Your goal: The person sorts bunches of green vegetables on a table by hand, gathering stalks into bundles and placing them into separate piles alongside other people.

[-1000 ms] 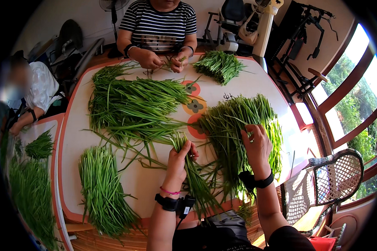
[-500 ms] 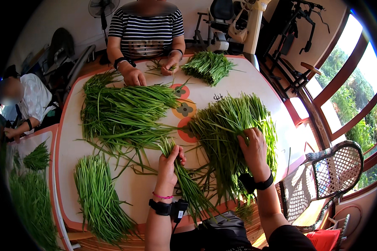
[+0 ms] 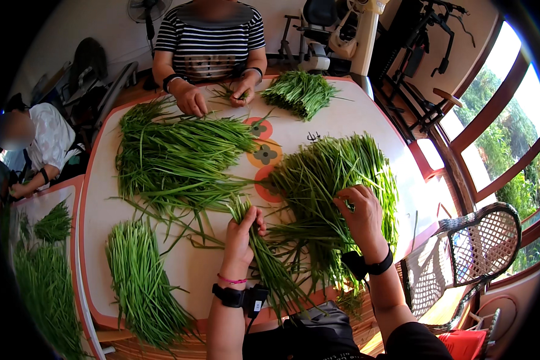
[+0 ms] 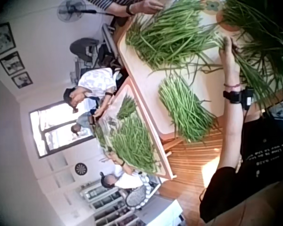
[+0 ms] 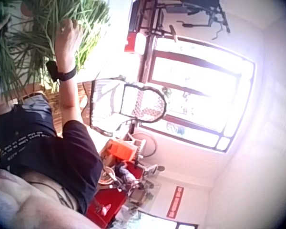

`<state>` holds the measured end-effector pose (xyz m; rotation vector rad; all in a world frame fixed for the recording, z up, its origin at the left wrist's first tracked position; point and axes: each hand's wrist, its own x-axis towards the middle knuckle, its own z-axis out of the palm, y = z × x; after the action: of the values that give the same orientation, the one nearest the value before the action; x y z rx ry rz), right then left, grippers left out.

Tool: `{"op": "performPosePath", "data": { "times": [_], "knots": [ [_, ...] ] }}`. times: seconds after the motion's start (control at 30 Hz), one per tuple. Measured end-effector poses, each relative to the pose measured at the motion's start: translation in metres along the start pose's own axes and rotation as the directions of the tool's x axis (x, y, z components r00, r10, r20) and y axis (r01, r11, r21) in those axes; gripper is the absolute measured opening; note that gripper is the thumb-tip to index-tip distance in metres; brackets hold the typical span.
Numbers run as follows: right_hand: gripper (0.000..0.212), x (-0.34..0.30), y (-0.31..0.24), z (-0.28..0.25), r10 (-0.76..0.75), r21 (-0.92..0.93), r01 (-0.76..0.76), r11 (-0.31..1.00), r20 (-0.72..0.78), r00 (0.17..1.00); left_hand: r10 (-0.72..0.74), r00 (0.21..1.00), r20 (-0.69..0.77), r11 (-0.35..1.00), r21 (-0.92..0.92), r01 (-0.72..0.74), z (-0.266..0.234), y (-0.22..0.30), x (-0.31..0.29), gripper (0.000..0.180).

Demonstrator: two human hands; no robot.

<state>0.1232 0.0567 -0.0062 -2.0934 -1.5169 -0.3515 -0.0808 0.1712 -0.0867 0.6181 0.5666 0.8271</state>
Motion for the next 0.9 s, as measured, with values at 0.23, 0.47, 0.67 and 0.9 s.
{"op": "performPosePath", "data": {
  "times": [0.23,0.47,0.67,0.9],
  "knots": [
    [0.019,0.005,-0.013,0.018,-0.028,-0.162,0.028,0.986,0.002,1.000,-0.005,1.000,0.004,1.000,0.022,0.005,-0.001,0.000,0.000,0.024],
    [0.012,0.002,-0.023,0.019,-0.087,0.005,0.087,0.996,-0.018,0.996,-0.009,0.999,-0.036,0.997,0.073,0.012,0.005,0.005,-0.004,0.025],
    [0.011,-0.019,-0.059,0.021,-0.143,0.234,0.120,0.965,0.080,0.987,-0.009,1.000,-0.013,1.000,0.013,0.009,0.006,0.006,-0.007,0.027],
    [0.014,-0.030,-0.075,0.029,-0.217,0.290,0.185,0.939,0.082,0.973,0.039,0.996,-0.083,0.999,-0.015,-0.041,0.002,0.008,-0.004,0.032]
  ]
}}
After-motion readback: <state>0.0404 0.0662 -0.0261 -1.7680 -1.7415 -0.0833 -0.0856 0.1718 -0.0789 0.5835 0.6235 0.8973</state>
